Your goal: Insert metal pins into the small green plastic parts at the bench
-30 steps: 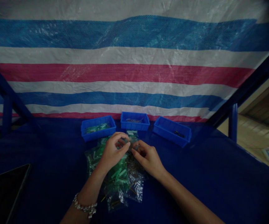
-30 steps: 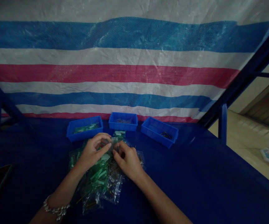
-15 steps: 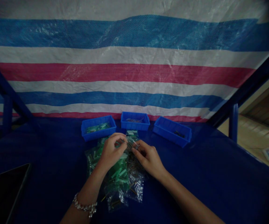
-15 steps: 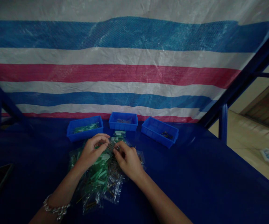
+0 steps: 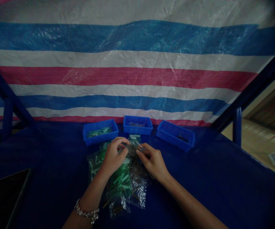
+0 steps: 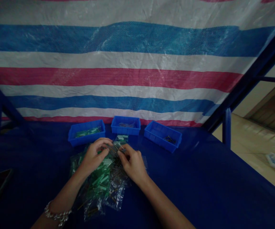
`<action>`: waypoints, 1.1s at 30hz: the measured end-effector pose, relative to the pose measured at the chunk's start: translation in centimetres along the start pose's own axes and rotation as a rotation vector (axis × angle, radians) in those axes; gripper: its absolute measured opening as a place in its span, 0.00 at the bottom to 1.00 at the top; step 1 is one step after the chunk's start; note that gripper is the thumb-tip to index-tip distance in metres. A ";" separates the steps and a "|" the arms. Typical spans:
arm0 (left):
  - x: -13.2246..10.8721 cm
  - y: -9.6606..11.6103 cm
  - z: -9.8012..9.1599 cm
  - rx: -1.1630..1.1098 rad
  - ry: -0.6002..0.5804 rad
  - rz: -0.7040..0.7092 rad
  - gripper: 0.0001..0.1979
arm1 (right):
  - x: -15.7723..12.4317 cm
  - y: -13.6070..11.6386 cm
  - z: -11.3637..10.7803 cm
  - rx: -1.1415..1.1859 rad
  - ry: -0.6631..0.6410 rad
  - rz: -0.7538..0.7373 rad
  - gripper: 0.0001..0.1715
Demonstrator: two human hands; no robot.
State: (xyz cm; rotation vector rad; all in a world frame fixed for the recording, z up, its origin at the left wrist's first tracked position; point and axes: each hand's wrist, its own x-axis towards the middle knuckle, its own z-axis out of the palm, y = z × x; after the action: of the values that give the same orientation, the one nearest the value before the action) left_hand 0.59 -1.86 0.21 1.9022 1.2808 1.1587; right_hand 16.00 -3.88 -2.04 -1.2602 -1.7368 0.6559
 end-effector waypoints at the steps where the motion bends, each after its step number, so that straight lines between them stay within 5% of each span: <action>1: 0.0 -0.1 0.0 0.037 0.023 0.005 0.11 | 0.1 0.2 0.0 0.005 0.012 0.015 0.10; 9: 0.3 -1.6 -0.2 0.268 0.216 0.095 0.10 | 1.0 1.9 0.0 0.192 0.072 0.125 0.14; 21: 0.3 -2.0 0.0 0.317 0.248 0.118 0.10 | 1.9 2.0 -0.3 0.530 0.127 0.276 0.21; 28: 0.3 -2.2 -0.1 0.372 0.278 0.109 0.10 | 2.5 3.5 -1.3 0.296 0.198 0.164 0.19; 33: 0.2 -2.4 0.1 0.474 0.285 0.057 0.10 | 6.9 3.0 -2.1 -0.012 0.322 0.087 0.17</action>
State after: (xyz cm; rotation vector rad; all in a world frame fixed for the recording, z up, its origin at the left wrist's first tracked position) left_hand -0.32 -0.74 -1.74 2.1683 1.7950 1.2742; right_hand 18.46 3.45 -1.15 -1.3734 -1.4300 0.4625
